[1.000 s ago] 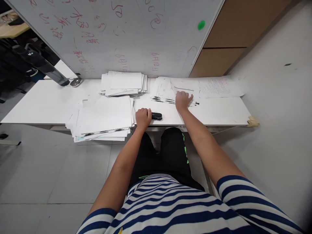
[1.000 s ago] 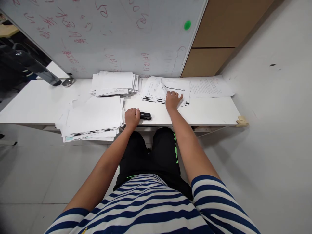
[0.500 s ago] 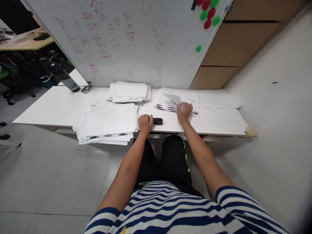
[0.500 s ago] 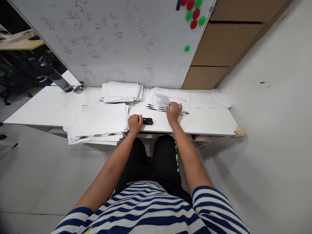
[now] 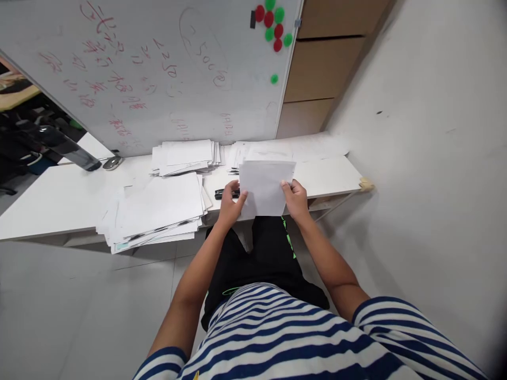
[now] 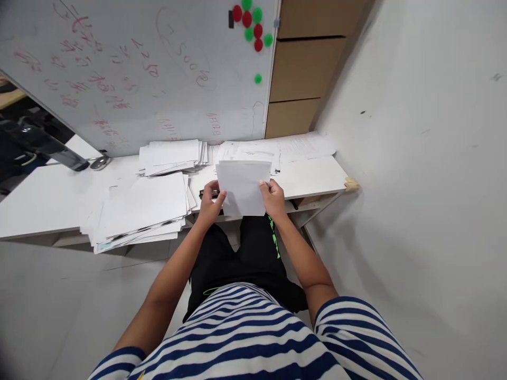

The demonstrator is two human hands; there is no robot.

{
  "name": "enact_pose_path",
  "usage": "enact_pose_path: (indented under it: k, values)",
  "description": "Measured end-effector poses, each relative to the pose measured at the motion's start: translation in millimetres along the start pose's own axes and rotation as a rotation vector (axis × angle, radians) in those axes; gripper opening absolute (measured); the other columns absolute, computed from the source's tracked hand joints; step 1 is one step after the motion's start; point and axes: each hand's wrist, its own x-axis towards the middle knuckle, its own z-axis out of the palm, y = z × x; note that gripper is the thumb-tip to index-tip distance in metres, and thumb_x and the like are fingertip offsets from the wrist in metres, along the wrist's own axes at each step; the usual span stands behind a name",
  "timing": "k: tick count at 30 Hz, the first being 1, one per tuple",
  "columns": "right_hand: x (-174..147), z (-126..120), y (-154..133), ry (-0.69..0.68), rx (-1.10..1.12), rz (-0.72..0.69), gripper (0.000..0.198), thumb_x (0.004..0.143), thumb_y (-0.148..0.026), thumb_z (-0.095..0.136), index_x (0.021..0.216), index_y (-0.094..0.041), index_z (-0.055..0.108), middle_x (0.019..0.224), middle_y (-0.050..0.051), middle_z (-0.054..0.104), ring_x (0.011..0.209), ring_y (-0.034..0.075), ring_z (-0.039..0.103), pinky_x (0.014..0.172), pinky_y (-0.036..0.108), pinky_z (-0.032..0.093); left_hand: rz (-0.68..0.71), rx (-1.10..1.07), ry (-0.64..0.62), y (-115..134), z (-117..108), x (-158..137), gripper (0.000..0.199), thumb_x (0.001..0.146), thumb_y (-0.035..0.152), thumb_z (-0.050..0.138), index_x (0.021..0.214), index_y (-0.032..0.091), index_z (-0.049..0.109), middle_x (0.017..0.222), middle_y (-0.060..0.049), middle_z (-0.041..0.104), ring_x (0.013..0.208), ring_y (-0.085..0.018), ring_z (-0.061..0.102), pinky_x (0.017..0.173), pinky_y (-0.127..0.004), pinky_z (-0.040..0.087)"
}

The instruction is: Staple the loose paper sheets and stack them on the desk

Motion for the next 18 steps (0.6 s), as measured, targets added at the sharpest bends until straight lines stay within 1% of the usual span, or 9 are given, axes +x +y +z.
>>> enact_pose_path:
  k: [1,3,4,6,9,13,16,18]
  values:
    - [-2.1,-1.1,1.7,-0.013,0.016,0.001,0.036,0.086,-0.055,0.056,0.070,-0.023,0.050,0.063,-0.005,0.042,0.062,0.013,0.041,0.060,0.026,0.038,-0.042,-0.074,-0.043,6.0,3.6,-2.3,0.038,0.092,0.051,0.058,0.118,0.024,0.057,0.116,-0.009,0.067,0.105,-0.020,0.064,0.088,-0.033,0.050]
    - [-6.1,-2.4,5.4,-0.027,0.055,0.004,0.036,0.086,-0.056,0.058,0.073,-0.023,0.054,0.065,-0.005,0.045,0.064,0.014,0.043,0.061,0.026,0.037,-0.125,-0.189,-0.058,13.3,8.8,-4.5,0.029,0.090,0.051,0.062,0.096,0.022,0.060,0.092,-0.004,0.068,0.084,-0.016,0.063,0.076,-0.029,0.049]
    - [-7.9,-3.0,7.2,-0.028,0.076,0.008,0.037,0.086,-0.057,0.059,0.074,-0.022,0.055,0.066,-0.004,0.046,0.065,0.014,0.044,0.062,0.026,0.037,-0.161,-0.224,-0.045,15.4,9.9,-4.6,0.030,0.089,0.051,0.063,0.087,0.022,0.059,0.083,-0.001,0.065,0.076,-0.014,0.060,0.070,-0.028,0.047]
    - [-11.2,-4.6,10.6,-0.029,0.118,0.027,0.038,0.086,-0.058,0.061,0.075,-0.022,0.057,0.068,-0.004,0.049,0.066,0.014,0.046,0.062,0.026,0.038,-0.212,-0.258,-0.024,18.7,9.1,-3.7,0.034,0.085,0.053,0.067,0.078,0.021,0.058,0.073,0.002,0.059,0.066,-0.011,0.053,0.064,-0.025,0.043]
    - [-15.1,-8.3,14.8,-0.026,0.172,0.059,0.041,0.085,-0.060,0.064,0.073,-0.021,0.057,0.066,-0.004,0.049,0.062,0.012,0.044,0.059,0.025,0.036,-0.242,-0.291,-0.036,24.6,3.9,-2.8,0.036,0.080,0.053,0.072,0.075,0.019,0.059,0.069,0.003,0.057,0.063,-0.010,0.050,0.060,-0.024,0.039]
    - [-18.5,-10.3,19.4,-0.016,0.211,0.064,0.045,0.083,-0.060,0.068,0.067,-0.021,0.053,0.062,-0.005,0.046,0.058,0.010,0.041,0.056,0.024,0.033,-0.250,-0.303,-0.030,31.2,-1.7,-4.7,0.036,0.078,0.051,0.074,0.072,0.019,0.060,0.067,0.003,0.057,0.062,-0.010,0.049,0.060,-0.024,0.038]
    - [-16.8,-4.9,21.6,-0.042,0.266,0.072,0.043,0.081,-0.060,0.070,0.071,-0.021,0.056,0.065,-0.004,0.052,0.062,0.011,0.047,0.059,0.024,0.038,-0.241,-0.311,0.007,33.2,-1.8,-2.7,0.035,0.078,0.049,0.075,0.072,0.019,0.060,0.065,0.004,0.056,0.061,-0.009,0.048,0.060,-0.024,0.038]
    - [-12.1,1.9,20.5,-0.086,0.350,0.093,0.039,0.078,-0.058,0.074,0.083,-0.021,0.061,0.074,-0.003,0.061,0.069,0.014,0.056,0.065,0.026,0.045,-0.218,-0.360,0.017,35.7,-0.4,3.1,0.035,0.077,0.049,0.077,0.073,0.019,0.060,0.066,0.004,0.056,0.063,-0.009,0.050,0.062,-0.023,0.039]
